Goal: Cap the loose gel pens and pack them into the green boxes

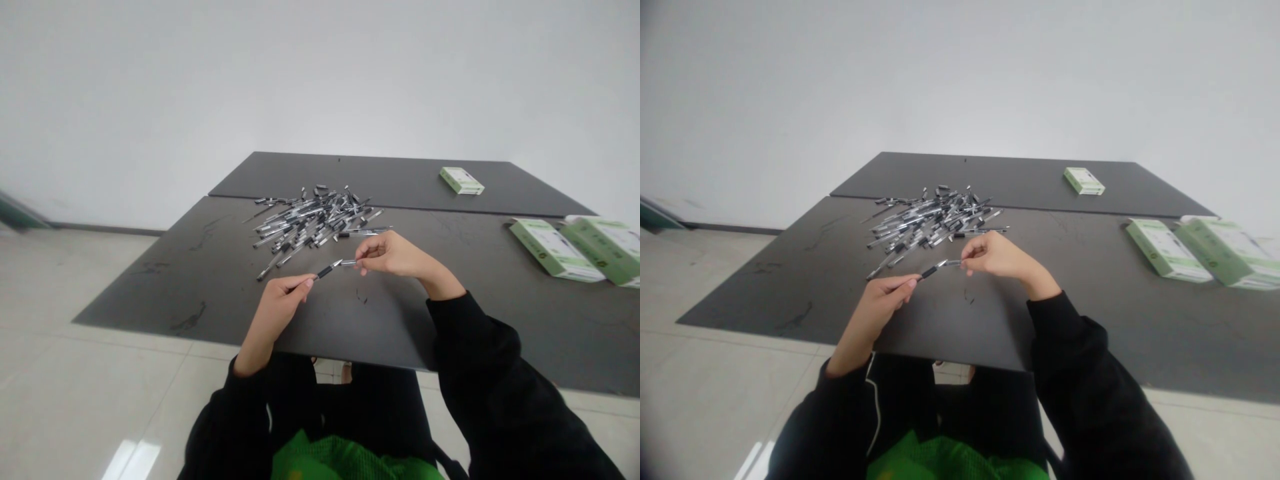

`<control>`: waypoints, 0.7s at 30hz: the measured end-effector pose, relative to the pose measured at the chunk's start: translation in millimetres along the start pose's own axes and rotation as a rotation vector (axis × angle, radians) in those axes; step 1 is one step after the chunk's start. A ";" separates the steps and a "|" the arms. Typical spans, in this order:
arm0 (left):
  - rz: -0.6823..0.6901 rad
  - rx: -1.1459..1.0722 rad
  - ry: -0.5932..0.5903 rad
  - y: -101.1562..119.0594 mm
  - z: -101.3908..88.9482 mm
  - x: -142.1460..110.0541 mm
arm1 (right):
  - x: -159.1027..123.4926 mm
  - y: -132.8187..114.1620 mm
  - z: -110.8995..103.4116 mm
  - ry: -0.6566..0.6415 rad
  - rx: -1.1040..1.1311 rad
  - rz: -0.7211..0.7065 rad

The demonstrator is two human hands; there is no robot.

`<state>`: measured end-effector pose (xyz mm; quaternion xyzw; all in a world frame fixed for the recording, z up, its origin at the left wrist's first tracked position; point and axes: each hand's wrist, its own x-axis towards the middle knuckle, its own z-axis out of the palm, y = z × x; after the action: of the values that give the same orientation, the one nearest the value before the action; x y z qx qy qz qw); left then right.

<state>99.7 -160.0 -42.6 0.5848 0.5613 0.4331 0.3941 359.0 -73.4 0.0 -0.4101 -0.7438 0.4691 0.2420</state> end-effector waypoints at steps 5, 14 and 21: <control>-0.020 -0.047 -0.009 -1.9 -0.2 0.4 | -1.0 -4.0 -0.1 -0.008 0.047 -0.003; -0.030 -0.075 -0.054 -0.3 -2.2 0.6 | -5.9 -8.8 -9.6 -0.016 0.065 0.005; -0.004 -0.020 -0.070 5.6 -1.6 -0.4 | -7.6 -10.3 -9.5 -0.069 0.021 0.017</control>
<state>100.0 -160.8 -36.8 0.5945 0.5441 0.4171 0.4201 366.3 -77.3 13.7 -0.3973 -0.7433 0.4927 0.2166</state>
